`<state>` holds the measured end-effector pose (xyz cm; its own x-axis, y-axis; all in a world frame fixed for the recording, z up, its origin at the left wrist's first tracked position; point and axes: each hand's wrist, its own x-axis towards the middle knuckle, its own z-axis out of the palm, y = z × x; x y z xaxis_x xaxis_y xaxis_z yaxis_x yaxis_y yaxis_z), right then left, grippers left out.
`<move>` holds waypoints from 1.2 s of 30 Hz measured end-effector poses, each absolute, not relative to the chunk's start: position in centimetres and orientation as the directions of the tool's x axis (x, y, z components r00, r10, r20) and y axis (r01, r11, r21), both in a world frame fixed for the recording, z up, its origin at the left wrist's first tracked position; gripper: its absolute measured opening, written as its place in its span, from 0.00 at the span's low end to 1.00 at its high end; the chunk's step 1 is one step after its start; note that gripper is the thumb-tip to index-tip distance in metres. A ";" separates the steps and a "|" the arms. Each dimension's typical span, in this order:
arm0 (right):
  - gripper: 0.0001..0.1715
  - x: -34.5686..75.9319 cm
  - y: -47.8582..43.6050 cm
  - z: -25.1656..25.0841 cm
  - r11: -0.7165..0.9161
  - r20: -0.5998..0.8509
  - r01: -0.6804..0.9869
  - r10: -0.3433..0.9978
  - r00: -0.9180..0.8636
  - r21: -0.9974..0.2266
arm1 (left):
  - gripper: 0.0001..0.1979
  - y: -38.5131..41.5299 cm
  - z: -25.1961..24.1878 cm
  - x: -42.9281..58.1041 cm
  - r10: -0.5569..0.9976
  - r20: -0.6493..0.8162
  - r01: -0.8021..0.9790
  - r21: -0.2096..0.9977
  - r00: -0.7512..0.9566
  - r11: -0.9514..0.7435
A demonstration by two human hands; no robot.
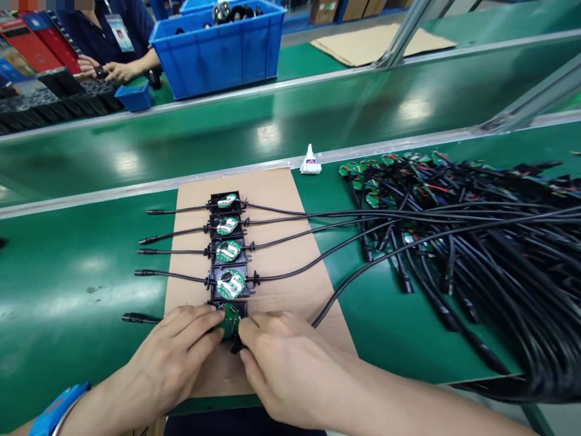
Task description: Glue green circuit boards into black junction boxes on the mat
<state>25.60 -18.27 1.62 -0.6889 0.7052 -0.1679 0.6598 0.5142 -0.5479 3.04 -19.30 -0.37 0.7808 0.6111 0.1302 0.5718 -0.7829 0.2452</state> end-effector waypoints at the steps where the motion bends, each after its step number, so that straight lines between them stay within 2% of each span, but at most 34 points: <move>1: 0.07 25.6 -18.3 1.2 0.563 -0.112 0.637 0.697 -0.708 -0.526 | 0.15 -19.2 -0.4 3.0 0.608 0.119 0.569 0.251 0.785 -0.783; 4: 0.10 25.9 -18.3 -0.1 0.671 0.066 0.595 0.686 -0.725 -0.443 | 0.16 -19.2 -0.4 3.0 0.612 0.080 0.578 0.254 0.787 -0.776; 6: 0.11 26.2 -18.3 -1.0 0.664 0.123 0.608 0.713 -0.690 -0.435 | 0.16 -19.2 -0.4 3.1 0.614 0.072 0.582 0.249 0.786 -0.774; 10: 0.10 26.9 -18.0 -1.7 0.604 0.078 0.631 0.750 -0.657 -0.486 | 0.19 -19.2 -0.7 3.2 0.621 0.090 0.584 0.257 0.779 -0.770; 13: 0.09 26.9 -17.6 -1.5 0.608 0.012 0.627 0.722 -0.692 -0.486 | 0.25 -19.2 -1.0 3.4 0.603 0.066 0.577 0.224 0.795 -0.785; 17: 0.09 26.2 -17.6 -1.4 0.614 -0.092 0.679 0.711 -0.697 -0.402 | 0.28 -19.4 -1.2 4.0 0.598 -0.020 0.589 0.201 0.801 -0.783; 21: 0.10 26.0 -17.8 -1.6 0.614 -0.091 0.705 0.728 -0.680 -0.356 | 0.28 -19.7 -1.0 4.6 0.624 -0.061 0.623 0.182 0.779 -0.761; 27: 0.09 27.2 -17.1 -1.2 0.596 0.072 0.600 0.739 -0.670 -0.533 | 0.34 -19.8 -0.8 4.4 0.639 -0.030 0.638 0.114 0.768 -0.762; 32: 0.14 26.9 -17.7 -2.2 0.583 0.172 0.537 0.758 -0.629 -0.610 | 0.29 -20.3 -1.5 4.9 0.628 -0.002 0.626 0.082 0.778 -0.776; 34: 0.15 27.0 -17.6 -2.1 0.584 0.162 0.526 0.750 -0.642 -0.618 | 0.28 -20.5 -1.3 5.0 0.639 0.013 0.635 0.100 0.769 -0.766; 36: 0.14 27.4 -16.9 -1.6 0.596 0.151 0.502 0.725 -0.672 -0.627 | 0.26 -20.2 -0.8 4.6 0.658 0.024 0.643 0.187 0.753 -0.743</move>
<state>27.44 -16.88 -1.57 -0.6722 0.7248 0.1513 0.5018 0.5962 -0.6267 4.61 -20.19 -0.83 0.7530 0.6576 0.0236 0.6428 -0.7428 0.1870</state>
